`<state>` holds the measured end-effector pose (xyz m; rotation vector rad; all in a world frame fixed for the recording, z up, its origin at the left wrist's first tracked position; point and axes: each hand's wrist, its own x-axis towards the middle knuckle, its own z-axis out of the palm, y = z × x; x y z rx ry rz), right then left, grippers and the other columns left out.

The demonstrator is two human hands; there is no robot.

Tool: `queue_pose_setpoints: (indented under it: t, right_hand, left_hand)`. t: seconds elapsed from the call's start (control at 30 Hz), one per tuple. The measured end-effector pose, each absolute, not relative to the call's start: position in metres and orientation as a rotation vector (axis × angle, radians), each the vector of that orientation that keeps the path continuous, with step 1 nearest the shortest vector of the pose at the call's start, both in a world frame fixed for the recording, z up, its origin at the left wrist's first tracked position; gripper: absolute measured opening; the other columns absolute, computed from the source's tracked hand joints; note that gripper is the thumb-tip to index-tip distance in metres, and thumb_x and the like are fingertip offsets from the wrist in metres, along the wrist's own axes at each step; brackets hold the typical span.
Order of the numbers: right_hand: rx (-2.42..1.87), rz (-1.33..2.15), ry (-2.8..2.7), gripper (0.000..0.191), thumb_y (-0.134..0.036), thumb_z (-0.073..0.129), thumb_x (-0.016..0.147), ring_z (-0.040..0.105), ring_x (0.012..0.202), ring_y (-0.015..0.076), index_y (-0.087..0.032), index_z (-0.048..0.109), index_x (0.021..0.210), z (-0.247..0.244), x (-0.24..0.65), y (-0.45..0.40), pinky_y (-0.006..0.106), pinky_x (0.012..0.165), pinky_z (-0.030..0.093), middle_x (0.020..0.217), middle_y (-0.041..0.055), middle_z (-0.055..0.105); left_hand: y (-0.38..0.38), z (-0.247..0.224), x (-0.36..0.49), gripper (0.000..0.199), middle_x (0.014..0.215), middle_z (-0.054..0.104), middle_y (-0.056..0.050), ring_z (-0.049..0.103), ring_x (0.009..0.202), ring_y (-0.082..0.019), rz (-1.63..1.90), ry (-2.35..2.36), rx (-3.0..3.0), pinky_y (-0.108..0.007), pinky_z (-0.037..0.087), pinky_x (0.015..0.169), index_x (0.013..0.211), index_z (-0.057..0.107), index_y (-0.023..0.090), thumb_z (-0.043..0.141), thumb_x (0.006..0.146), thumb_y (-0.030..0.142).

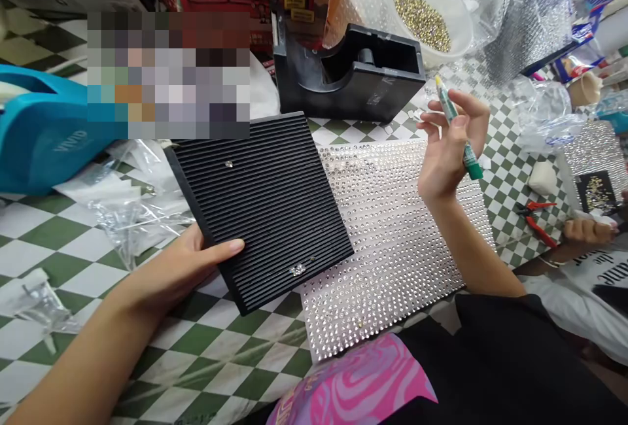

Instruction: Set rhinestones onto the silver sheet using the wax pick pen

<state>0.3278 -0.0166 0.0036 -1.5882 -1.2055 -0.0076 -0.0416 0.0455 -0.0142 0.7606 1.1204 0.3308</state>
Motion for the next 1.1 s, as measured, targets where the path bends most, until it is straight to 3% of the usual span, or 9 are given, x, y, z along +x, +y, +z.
queue_pose_setpoints:
  t: [0.2,0.3,0.4,0.57,0.77,0.97,1.1]
  right_hand:
    - [-1.594,0.0,-1.178,0.051,-0.062,0.034,0.106,0.067,0.107,0.0374,-0.033,0.061,0.137,-0.01,0.323,-0.019,0.06,0.09,0.057,0.12,0.0166,0.063]
    - [-1.66,-0.091,-1.289,0.051,-0.057,0.031,0.108,0.067,0.107,0.035,-0.035,0.052,0.149,-0.016,0.321,-0.025,0.058,0.088,0.059,0.124,0.0157,0.061]
    - [-1.788,-0.14,-1.388,0.056,-0.054,0.044,0.106,0.065,0.11,0.035,-0.038,0.041,0.159,-0.017,0.317,-0.029,0.056,0.09,0.059,0.131,0.0161,0.059]
    - [-1.673,-0.011,-1.246,0.045,-0.057,0.03,0.107,0.067,0.105,0.0345,-0.036,0.057,0.138,-0.009,0.311,-0.026,0.058,0.09,0.058,0.121,0.0144,0.063]
    - [-1.708,0.118,-1.168,0.061,-0.074,0.03,0.101,0.065,0.114,0.0418,-0.034,0.059,0.136,-0.005,0.31,-0.021,0.06,0.089,0.056,0.122,0.0176,0.062]
    - [-1.763,0.054,-1.257,0.056,-0.064,0.022,0.107,0.069,0.11,0.0374,-0.035,0.053,0.143,0.003,0.312,-0.023,0.059,0.09,0.058,0.12,0.0167,0.064]
    - [-1.724,0.073,-1.235,0.052,-0.066,0.033,0.106,0.07,0.111,0.0382,-0.035,0.057,0.14,0.019,0.31,-0.032,0.058,0.09,0.059,0.125,0.0162,0.066]
  left_hand:
    - [0.047,-0.016,-0.043,0.05,0.105,0.087,-0.006,0.084,0.098,-0.028,0.325,1.102,0.744,-0.019,0.068,0.063,0.092,0.08,0.023,0.105,0.052,0.04]
    - [0.047,-0.017,-0.045,0.05,0.103,0.087,-0.005,0.084,0.097,-0.027,0.314,1.089,0.743,-0.017,0.067,0.06,0.089,0.078,0.023,0.106,0.051,0.04]
    - [0.048,-0.018,-0.045,0.049,0.102,0.087,-0.005,0.085,0.096,-0.027,0.321,1.086,0.756,-0.018,0.067,0.061,0.089,0.078,0.023,0.105,0.052,0.039]
    - [0.047,-0.014,-0.039,0.052,0.098,0.087,-0.005,0.085,0.089,-0.026,0.339,1.106,0.75,-0.018,0.066,0.058,0.088,0.08,0.022,0.106,0.043,0.027]
    - [0.048,-0.008,-0.037,0.042,0.101,0.087,-0.002,0.084,0.096,-0.027,0.325,1.119,0.734,-0.024,0.069,0.078,0.076,0.077,0.023,0.1,0.043,0.01]
    - [0.049,-0.006,-0.038,0.043,0.103,0.087,-0.004,0.083,0.101,-0.031,0.327,1.121,0.738,-0.027,0.07,0.081,0.076,0.077,0.022,0.099,0.041,0.011]
    - [0.048,-0.005,-0.036,0.042,0.101,0.087,-0.005,0.083,0.101,-0.031,0.321,1.15,0.726,-0.028,0.07,0.081,0.071,0.074,0.022,0.099,0.039,0.011]
